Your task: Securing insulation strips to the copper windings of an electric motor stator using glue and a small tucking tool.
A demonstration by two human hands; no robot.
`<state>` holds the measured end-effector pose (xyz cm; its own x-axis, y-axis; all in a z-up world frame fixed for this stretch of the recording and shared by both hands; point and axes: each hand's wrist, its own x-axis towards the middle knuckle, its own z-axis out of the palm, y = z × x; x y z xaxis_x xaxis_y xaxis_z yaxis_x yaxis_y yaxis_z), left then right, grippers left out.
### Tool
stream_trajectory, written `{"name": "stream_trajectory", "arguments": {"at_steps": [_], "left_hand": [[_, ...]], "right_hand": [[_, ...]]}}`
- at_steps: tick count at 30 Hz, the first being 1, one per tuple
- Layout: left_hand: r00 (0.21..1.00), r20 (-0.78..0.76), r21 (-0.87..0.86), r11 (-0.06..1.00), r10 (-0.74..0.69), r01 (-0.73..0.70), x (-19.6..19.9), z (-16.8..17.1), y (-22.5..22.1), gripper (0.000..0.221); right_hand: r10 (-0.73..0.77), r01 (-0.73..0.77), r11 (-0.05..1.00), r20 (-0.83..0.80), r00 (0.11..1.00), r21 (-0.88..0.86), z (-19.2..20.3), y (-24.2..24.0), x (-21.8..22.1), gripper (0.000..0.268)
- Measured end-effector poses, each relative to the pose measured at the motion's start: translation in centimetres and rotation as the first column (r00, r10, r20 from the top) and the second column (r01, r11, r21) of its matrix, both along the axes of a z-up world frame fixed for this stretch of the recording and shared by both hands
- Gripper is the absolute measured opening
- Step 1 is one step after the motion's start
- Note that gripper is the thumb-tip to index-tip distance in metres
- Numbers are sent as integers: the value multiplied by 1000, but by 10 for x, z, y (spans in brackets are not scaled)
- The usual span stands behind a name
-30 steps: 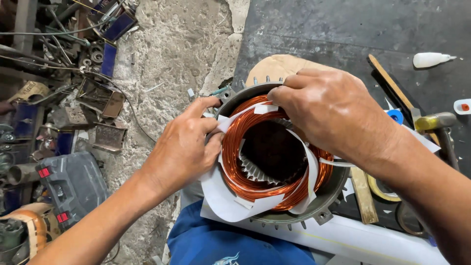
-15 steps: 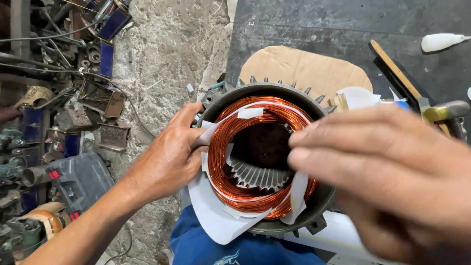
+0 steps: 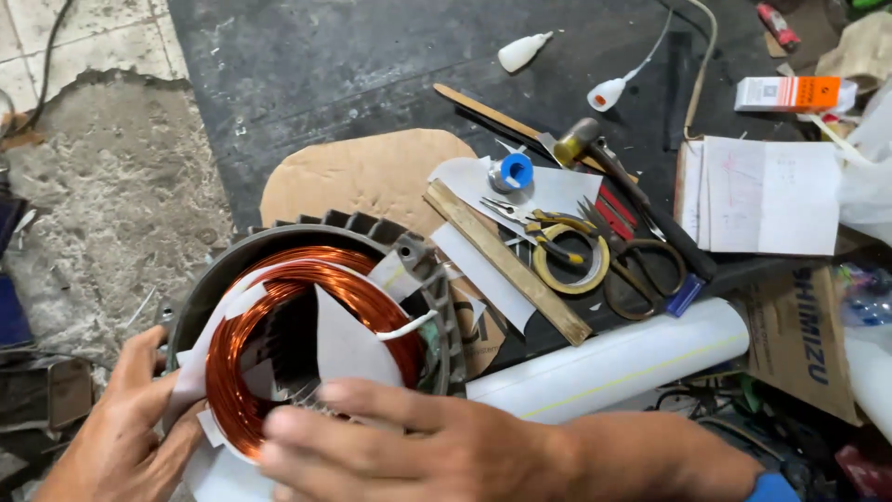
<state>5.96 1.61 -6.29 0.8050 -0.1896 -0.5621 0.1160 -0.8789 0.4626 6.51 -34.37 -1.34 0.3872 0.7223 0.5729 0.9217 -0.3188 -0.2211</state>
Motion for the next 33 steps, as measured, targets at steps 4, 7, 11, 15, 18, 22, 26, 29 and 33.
{"name": "stream_trajectory", "arguments": {"at_steps": [4,7,11,15,18,22,26,29,33], "left_hand": [[977,-127,233,962,174,-141,3,4,-7,38],[991,-34,180,976,128,-120,-10,-7,9,36],[978,-26,225,954,207,-196,-6,-4,2,40],[974,-35,281,938,223,-204,-5,3,-8,39],[985,148,179,977,90,-116,-14,-4,-2,34],[954,243,223,948,173,-229,-10,15,-37,24],[934,273,165,946,229,-280,-15,10,-36,22],[929,284,107,955,237,-277,-13,17,-47,24],[890,358,6,953,282,-304,2,-35,-6,20]], "right_hand": [[-349,370,917,-145,926,151,-30,-71,3,24],[-702,716,698,-222,676,-26,-79,-129,9,30],[-824,791,561,-265,501,-246,-125,-170,4,24],[-788,658,615,-369,493,-435,-165,-158,-14,37],[-714,650,697,-378,590,-302,-160,-148,-13,35],[-803,748,592,-287,521,-300,-165,-175,-7,28],[-951,880,305,-64,303,-365,-163,-229,-3,21],[-971,892,234,-51,233,-386,-152,-246,-4,26],[-957,803,287,-182,224,-522,-164,-257,0,26]]}}
